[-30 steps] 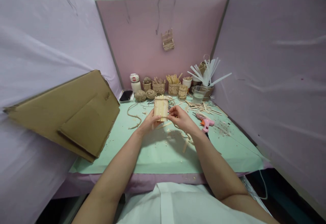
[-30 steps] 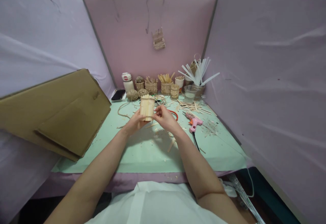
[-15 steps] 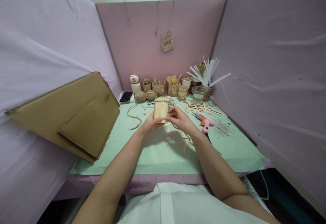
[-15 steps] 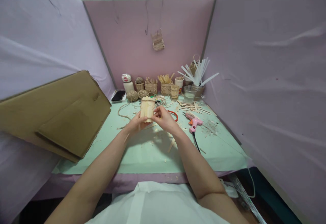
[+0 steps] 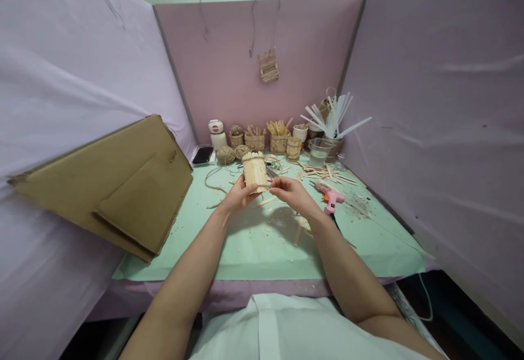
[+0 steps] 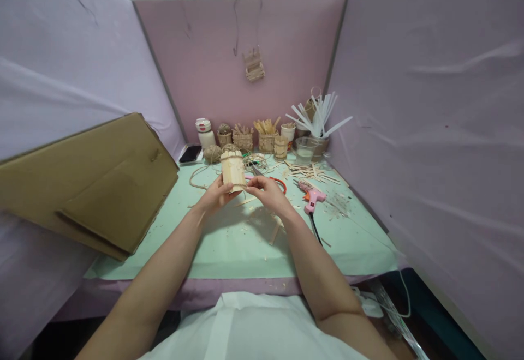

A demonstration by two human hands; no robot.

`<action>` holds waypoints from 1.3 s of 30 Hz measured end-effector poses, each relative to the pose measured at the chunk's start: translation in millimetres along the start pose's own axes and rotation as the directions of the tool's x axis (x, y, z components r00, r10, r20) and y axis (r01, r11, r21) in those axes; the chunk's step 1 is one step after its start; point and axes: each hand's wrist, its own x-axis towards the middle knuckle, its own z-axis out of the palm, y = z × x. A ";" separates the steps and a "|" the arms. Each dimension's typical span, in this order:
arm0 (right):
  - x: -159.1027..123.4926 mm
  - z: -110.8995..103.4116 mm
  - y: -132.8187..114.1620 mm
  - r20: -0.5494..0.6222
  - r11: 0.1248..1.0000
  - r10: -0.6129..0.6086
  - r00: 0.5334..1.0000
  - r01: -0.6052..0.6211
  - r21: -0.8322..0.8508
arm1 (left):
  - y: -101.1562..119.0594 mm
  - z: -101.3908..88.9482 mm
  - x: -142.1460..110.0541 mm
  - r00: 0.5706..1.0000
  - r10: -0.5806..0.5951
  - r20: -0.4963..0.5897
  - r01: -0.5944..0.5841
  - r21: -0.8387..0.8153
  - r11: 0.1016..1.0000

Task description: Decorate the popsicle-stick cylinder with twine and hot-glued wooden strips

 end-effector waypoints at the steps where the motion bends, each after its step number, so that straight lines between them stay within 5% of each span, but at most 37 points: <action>1: 0.3 -0.3 0.5 -0.006 1.000 0.005 1.000 -0.005 -0.004 | 0.4 -0.3 -0.4 1.000 0.001 0.013 -0.001 0.009 1.000; 23: -2.1 -10.9 -7.6 0.101 0.979 0.187 0.977 -0.193 0.061 | 5.8 0.3 -7.1 0.970 -0.105 0.219 0.106 0.005 0.994; 31: -2.0 -11.1 -5.8 0.063 0.971 0.226 0.972 -0.230 0.069 | 1.0 -7.9 -0.5 0.978 -0.059 0.201 0.057 0.019 0.998; 39: 0.5 -5.6 -1.0 -0.011 0.968 0.251 0.968 -0.250 0.024 | -7.1 -8.8 0.9 0.970 -0.164 0.177 0.171 -0.021 0.985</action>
